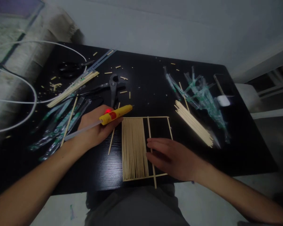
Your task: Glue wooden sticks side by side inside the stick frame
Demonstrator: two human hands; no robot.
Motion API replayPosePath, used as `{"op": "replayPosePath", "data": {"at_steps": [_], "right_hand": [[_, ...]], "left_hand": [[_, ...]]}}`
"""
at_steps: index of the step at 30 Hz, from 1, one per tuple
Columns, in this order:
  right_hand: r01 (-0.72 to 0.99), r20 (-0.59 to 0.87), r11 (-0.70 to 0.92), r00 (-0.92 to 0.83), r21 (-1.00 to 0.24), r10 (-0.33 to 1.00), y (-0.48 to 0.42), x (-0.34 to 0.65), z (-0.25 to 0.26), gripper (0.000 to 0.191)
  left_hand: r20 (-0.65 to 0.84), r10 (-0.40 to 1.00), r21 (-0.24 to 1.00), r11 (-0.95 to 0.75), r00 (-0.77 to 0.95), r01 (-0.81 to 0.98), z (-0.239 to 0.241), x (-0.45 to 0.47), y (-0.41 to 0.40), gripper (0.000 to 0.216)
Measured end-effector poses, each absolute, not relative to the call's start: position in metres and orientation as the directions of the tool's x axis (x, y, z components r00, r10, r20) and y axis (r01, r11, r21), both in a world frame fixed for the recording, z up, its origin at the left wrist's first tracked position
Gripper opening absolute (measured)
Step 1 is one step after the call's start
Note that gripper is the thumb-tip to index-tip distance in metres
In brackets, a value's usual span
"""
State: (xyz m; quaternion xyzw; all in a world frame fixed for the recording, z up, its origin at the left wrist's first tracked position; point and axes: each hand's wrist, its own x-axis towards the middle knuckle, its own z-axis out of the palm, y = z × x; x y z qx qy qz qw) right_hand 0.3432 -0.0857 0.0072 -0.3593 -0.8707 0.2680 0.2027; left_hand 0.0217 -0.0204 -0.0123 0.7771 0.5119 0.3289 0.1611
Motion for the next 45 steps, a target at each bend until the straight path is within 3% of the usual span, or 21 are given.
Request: {"op": "replayPosePath", "data": {"at_steps": [11, 13, 16, 19, 32, 40, 45], "right_hand": [[0.621, -0.138, 0.440, -0.665, -0.648, 0.734, -0.092, 0.349, -0.010, 0.031], [0.594, -0.082, 0.490, -0.685, -0.638, 0.724, -0.090, 0.352, -0.014, 0.034], [0.520, 0.152, 0.652, -0.706, -0.552, 0.692, -0.084, 0.356, -0.022, 0.043], [0.530, 0.280, 0.716, -0.678, -0.454, 0.679, -0.075, 0.356, -0.026, 0.036], [0.445, 0.366, 0.811, -0.732, -0.381, 0.574, -0.050, 0.343, -0.027, 0.019], [0.412, 0.394, 0.808, -0.720, -0.421, 0.572, -0.045, 0.343, -0.031, 0.026], [0.375, 0.409, 0.801, -0.711, -0.467, 0.572, -0.046, 0.342, -0.036, 0.035]], "left_hand": [[0.333, 0.895, 0.595, -0.444, 0.298, 0.670, -0.010, 0.024, -0.019, 0.022], [0.329, 0.897, 0.593, -0.440, 0.296, 0.675, -0.010, 0.024, -0.018, 0.023], [0.314, 0.903, 0.590, -0.427, 0.292, 0.686, -0.010, 0.024, -0.018, 0.024], [0.292, 0.916, 0.587, -0.400, 0.277, 0.704, -0.011, 0.024, -0.019, 0.025], [0.306, 0.904, 0.543, -0.424, 0.299, 0.725, -0.013, 0.023, -0.019, 0.025], [0.376, 0.867, 0.488, -0.485, 0.326, 0.726, -0.008, 0.026, -0.020, 0.021], [0.318, 0.887, 0.550, -0.459, 0.334, 0.698, -0.005, 0.029, -0.023, 0.017]]}}
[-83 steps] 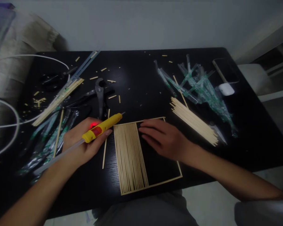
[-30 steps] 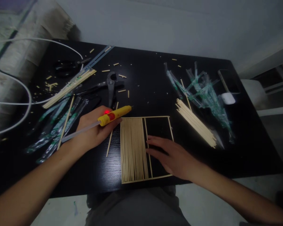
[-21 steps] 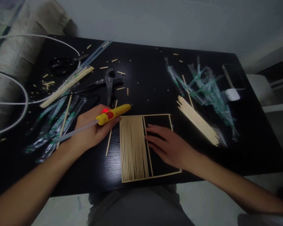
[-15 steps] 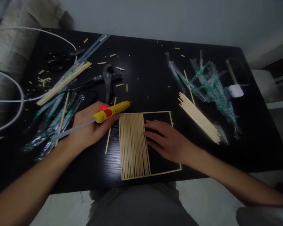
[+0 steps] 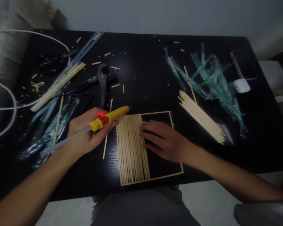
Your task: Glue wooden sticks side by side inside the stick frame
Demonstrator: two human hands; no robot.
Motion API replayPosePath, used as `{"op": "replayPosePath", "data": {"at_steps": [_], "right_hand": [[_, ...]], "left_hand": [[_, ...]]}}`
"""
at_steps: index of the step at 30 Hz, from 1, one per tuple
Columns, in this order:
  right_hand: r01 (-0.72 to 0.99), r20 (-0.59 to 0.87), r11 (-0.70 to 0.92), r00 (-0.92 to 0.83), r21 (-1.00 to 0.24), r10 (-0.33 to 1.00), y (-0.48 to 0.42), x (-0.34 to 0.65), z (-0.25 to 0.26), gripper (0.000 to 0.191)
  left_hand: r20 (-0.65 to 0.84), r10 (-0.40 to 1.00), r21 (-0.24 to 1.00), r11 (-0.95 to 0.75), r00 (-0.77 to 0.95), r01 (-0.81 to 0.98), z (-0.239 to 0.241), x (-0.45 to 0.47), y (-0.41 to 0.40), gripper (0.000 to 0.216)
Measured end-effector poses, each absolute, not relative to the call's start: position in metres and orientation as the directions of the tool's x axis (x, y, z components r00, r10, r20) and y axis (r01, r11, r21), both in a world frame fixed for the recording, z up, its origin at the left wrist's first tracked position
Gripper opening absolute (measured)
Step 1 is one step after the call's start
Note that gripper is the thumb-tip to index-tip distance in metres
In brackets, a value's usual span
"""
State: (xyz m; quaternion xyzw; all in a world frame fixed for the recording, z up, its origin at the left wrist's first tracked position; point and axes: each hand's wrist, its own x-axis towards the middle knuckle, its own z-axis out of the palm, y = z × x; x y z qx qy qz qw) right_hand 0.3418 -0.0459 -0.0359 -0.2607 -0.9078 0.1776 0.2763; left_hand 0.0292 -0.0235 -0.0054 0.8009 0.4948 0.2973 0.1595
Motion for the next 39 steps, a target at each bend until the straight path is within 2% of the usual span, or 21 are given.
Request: {"op": "replayPosePath", "data": {"at_steps": [5, 10, 21, 26, 32, 39], "right_hand": [[0.372, 0.423, 0.788, -0.689, -0.490, 0.588, -0.046, 0.340, -0.038, 0.037], [0.381, 0.446, 0.796, -0.676, -0.471, 0.587, -0.045, 0.338, -0.037, 0.027], [0.378, 0.434, 0.774, -0.665, -0.508, 0.609, -0.046, 0.337, -0.039, 0.026], [0.397, 0.434, 0.776, -0.661, -0.490, 0.612, -0.046, 0.337, -0.037, 0.022], [0.393, 0.451, 0.783, -0.655, -0.483, 0.606, -0.045, 0.336, -0.036, 0.020], [0.387, 0.466, 0.788, -0.649, -0.479, 0.602, -0.044, 0.336, -0.037, 0.020]], "left_hand": [[0.277, 0.886, 0.563, -0.463, 0.372, 0.685, -0.003, 0.032, -0.026, 0.017], [0.262, 0.864, 0.560, -0.499, 0.430, 0.662, -0.001, 0.037, -0.028, 0.015], [0.213, 0.847, 0.460, -0.527, 0.487, 0.715, -0.002, 0.043, -0.023, 0.032], [0.239, 0.825, 0.413, -0.563, 0.512, 0.715, -0.002, 0.043, -0.022, 0.033], [0.264, 0.820, 0.444, -0.571, 0.508, 0.691, 0.000, 0.042, -0.020, 0.032], [0.216, 0.864, 0.494, -0.498, 0.455, 0.713, 0.004, 0.036, -0.022, 0.023]]}}
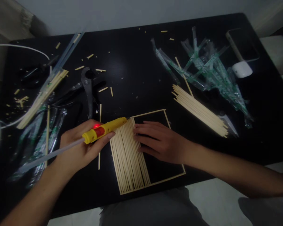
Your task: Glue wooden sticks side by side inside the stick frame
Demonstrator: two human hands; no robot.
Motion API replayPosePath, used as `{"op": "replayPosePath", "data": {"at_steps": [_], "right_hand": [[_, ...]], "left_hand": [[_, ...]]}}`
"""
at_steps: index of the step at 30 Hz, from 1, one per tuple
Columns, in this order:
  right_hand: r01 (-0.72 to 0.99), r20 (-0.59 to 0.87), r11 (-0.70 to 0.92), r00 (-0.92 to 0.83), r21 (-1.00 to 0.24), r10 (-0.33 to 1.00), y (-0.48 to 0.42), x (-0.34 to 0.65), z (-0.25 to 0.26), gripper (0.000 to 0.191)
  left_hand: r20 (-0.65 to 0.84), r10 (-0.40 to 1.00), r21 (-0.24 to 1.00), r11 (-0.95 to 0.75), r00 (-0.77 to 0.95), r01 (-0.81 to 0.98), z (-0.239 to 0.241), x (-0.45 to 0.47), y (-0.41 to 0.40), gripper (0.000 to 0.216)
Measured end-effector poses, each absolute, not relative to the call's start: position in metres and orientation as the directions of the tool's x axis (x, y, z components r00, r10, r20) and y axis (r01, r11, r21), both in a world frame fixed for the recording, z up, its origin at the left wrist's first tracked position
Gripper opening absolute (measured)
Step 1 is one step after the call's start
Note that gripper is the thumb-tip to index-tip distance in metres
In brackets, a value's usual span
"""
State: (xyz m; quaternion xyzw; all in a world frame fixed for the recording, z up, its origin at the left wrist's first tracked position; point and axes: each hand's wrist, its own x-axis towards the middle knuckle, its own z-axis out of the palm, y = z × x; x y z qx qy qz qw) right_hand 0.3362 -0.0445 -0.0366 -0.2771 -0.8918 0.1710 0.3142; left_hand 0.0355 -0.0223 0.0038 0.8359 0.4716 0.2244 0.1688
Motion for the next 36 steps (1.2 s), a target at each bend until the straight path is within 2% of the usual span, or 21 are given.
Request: {"op": "replayPosePath", "data": {"at_steps": [7, 14, 18, 23, 29, 33, 36], "right_hand": [[0.379, 0.483, 0.796, -0.644, -0.472, 0.593, -0.045, 0.335, -0.038, 0.020], [0.382, 0.480, 0.791, -0.641, -0.477, 0.599, -0.045, 0.335, -0.037, 0.020], [0.385, 0.471, 0.787, -0.644, -0.482, 0.603, -0.046, 0.336, -0.038, 0.020], [0.388, 0.476, 0.787, -0.638, -0.480, 0.605, -0.045, 0.335, -0.038, 0.018], [0.385, 0.478, 0.791, -0.641, -0.476, 0.600, -0.045, 0.336, -0.040, 0.020], [0.385, 0.474, 0.786, -0.640, -0.483, 0.605, -0.046, 0.337, -0.041, 0.020], [0.380, 0.466, 0.780, -0.642, -0.497, 0.609, -0.046, 0.336, -0.041, 0.022]], "left_hand": [[0.288, 0.825, 0.528, -0.560, 0.486, 0.638, -0.002, 0.047, -0.023, 0.020], [0.315, 0.800, 0.468, -0.599, 0.510, 0.650, 0.003, 0.042, -0.021, 0.022], [0.300, 0.792, 0.444, -0.609, 0.532, 0.657, 0.007, 0.042, -0.021, 0.026], [0.289, 0.796, 0.488, -0.600, 0.532, 0.634, 0.005, 0.047, -0.020, 0.023], [0.254, 0.806, 0.475, -0.585, 0.534, 0.657, 0.007, 0.040, -0.020, 0.031], [0.271, 0.797, 0.446, -0.601, 0.540, 0.663, 0.006, 0.038, -0.021, 0.028], [0.280, 0.786, 0.492, -0.611, 0.552, 0.620, 0.003, 0.041, -0.021, 0.023]]}}
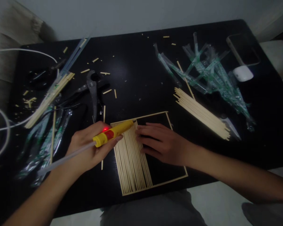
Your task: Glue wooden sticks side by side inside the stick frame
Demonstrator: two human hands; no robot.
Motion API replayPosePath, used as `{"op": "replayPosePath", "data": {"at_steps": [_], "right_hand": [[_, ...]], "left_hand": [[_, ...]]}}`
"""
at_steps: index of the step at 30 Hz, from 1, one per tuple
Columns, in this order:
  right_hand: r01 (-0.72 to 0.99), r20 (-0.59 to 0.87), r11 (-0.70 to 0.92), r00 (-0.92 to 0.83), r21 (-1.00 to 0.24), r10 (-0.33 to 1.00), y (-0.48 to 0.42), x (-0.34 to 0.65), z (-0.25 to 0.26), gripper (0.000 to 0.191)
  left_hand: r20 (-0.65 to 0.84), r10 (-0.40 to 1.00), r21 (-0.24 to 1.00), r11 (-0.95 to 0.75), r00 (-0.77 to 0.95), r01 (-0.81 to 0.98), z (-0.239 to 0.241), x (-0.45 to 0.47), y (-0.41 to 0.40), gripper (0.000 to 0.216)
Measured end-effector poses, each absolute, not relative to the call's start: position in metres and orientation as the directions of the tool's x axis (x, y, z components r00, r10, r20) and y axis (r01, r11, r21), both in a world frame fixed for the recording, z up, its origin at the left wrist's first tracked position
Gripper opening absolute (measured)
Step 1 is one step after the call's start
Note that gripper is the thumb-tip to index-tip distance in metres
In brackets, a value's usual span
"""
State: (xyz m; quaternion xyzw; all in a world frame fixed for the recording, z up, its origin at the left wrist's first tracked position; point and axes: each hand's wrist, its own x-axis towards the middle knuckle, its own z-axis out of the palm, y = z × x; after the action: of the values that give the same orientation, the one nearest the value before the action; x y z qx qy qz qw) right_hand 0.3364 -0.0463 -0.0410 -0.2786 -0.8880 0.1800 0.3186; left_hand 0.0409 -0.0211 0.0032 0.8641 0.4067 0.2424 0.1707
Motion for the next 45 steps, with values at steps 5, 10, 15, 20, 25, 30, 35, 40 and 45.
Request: {"op": "replayPosePath", "data": {"at_steps": [5, 10, 15, 20, 25, 30, 35, 40, 45], "right_hand": [[0.391, 0.458, 0.773, -0.638, -0.499, 0.619, -0.046, 0.336, -0.039, 0.021], [0.398, 0.458, 0.775, -0.638, -0.491, 0.618, -0.046, 0.337, -0.040, 0.020], [0.387, 0.443, 0.764, -0.643, -0.516, 0.625, -0.046, 0.337, -0.040, 0.023], [0.375, 0.461, 0.775, -0.641, -0.509, 0.613, -0.046, 0.336, -0.040, 0.022], [0.379, 0.464, 0.771, -0.633, -0.513, 0.620, -0.046, 0.336, -0.042, 0.022], [0.377, 0.463, 0.768, -0.632, -0.518, 0.622, -0.046, 0.336, -0.042, 0.020], [0.384, 0.472, 0.777, -0.632, -0.498, 0.615, -0.046, 0.336, -0.041, 0.020], [0.381, 0.465, 0.776, -0.637, -0.503, 0.615, -0.045, 0.336, -0.042, 0.021], [0.386, 0.468, 0.776, -0.633, -0.499, 0.617, -0.046, 0.336, -0.042, 0.019]], "left_hand": [[0.267, 0.802, 0.537, -0.584, 0.534, 0.609, -0.002, 0.041, -0.020, 0.019], [0.277, 0.809, 0.552, -0.576, 0.519, 0.603, -0.004, 0.041, -0.018, 0.021], [0.262, 0.809, 0.575, -0.568, 0.526, 0.588, -0.002, 0.041, -0.018, 0.022], [0.240, 0.798, 0.528, -0.585, 0.553, 0.615, 0.005, 0.033, -0.015, 0.026], [0.254, 0.802, 0.527, -0.583, 0.541, 0.618, 0.006, 0.034, -0.014, 0.029], [0.251, 0.809, 0.542, -0.572, 0.531, 0.616, 0.003, 0.040, -0.014, 0.030], [0.225, 0.808, 0.521, -0.572, 0.545, 0.633, 0.007, 0.028, -0.012, 0.033], [0.251, 0.803, 0.505, -0.585, 0.541, 0.634, 0.009, 0.026, -0.014, 0.026], [0.256, 0.798, 0.578, -0.578, 0.545, 0.575, 0.004, 0.039, -0.018, 0.020]]}}
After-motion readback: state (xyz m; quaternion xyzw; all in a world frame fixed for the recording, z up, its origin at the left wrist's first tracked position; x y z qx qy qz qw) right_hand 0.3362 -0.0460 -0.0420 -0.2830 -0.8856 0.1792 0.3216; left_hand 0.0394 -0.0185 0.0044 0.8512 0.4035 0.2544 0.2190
